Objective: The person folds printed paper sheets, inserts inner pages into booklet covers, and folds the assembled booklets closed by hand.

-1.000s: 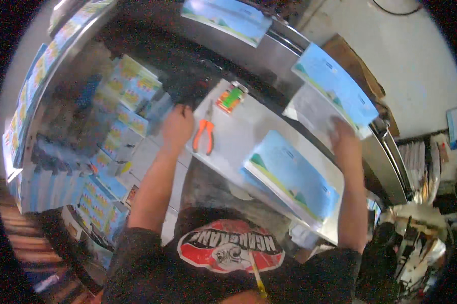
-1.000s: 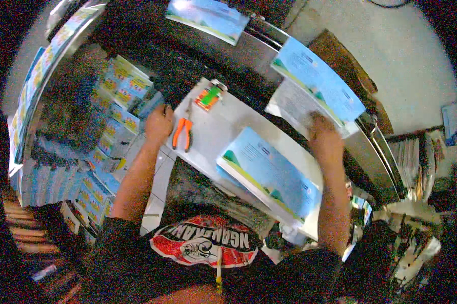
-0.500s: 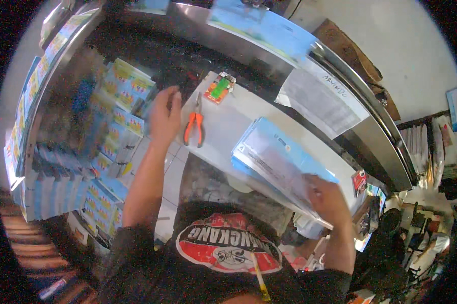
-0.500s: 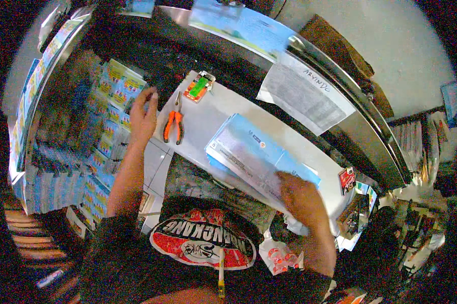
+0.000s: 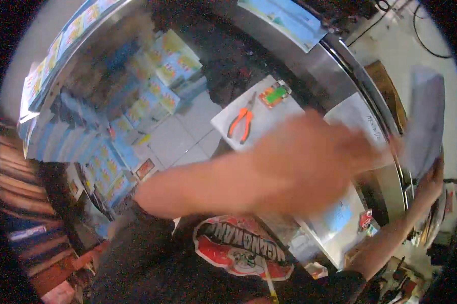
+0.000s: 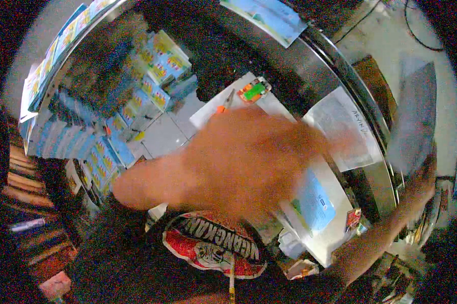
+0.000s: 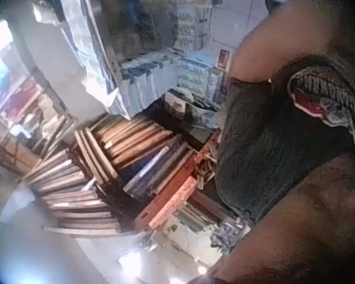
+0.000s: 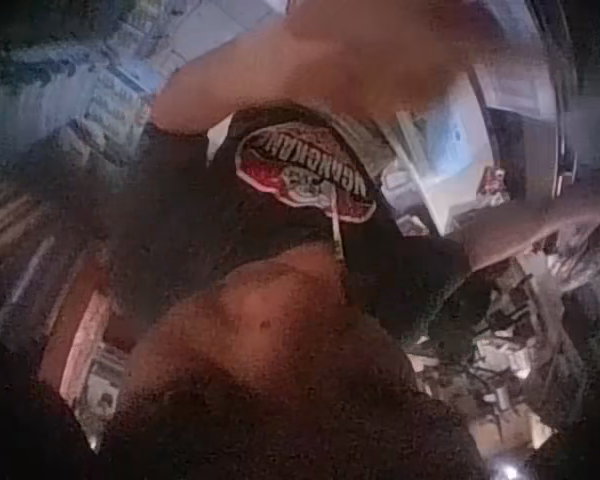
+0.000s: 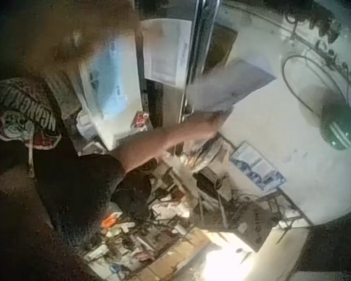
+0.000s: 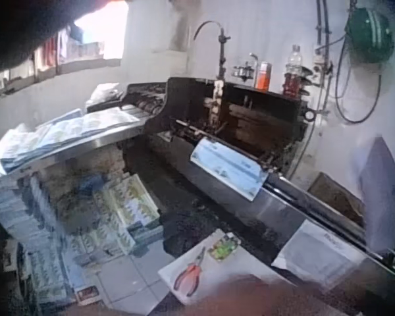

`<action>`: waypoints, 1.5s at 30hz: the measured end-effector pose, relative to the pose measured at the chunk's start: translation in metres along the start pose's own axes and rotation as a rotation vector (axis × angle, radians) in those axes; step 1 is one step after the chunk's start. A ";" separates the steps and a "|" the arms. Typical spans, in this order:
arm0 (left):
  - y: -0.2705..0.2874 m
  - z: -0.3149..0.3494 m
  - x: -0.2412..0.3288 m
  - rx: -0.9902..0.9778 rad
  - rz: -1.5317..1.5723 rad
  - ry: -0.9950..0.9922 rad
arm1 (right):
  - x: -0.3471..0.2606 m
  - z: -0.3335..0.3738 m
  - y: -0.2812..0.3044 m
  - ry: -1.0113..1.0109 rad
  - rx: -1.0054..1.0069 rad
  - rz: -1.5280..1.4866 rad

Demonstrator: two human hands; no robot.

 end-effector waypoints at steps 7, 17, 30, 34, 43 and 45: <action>-0.105 0.105 -0.269 0.356 -0.067 0.812 | -0.066 0.035 -0.182 0.327 -0.274 -0.036; -0.139 0.129 -0.296 0.225 -0.038 1.001 | -0.174 0.245 -0.087 0.300 -0.957 -0.170; -0.139 0.128 -0.298 0.222 -0.092 1.010 | -0.135 0.173 -0.074 -0.055 -1.100 -0.452; -0.136 0.124 -0.284 0.167 -0.093 1.012 | -0.114 0.136 -0.067 0.104 -0.994 -0.215; -0.128 0.119 -0.273 0.209 -0.051 1.023 | -0.097 0.084 -0.038 -0.154 -0.844 -0.391; -0.126 0.119 -0.274 0.191 -0.068 1.011 | -0.082 0.089 -0.045 -0.210 -0.863 -0.418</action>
Point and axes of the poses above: each hand's wrist, its own z-axis away from the middle knuckle, its own y-axis out of the back of the hand, x = y × z, the point moved 8 cm from there along -z, towards the middle knuckle, and after that the axes turned 5 degrees about -z, right-handed, at the moved point
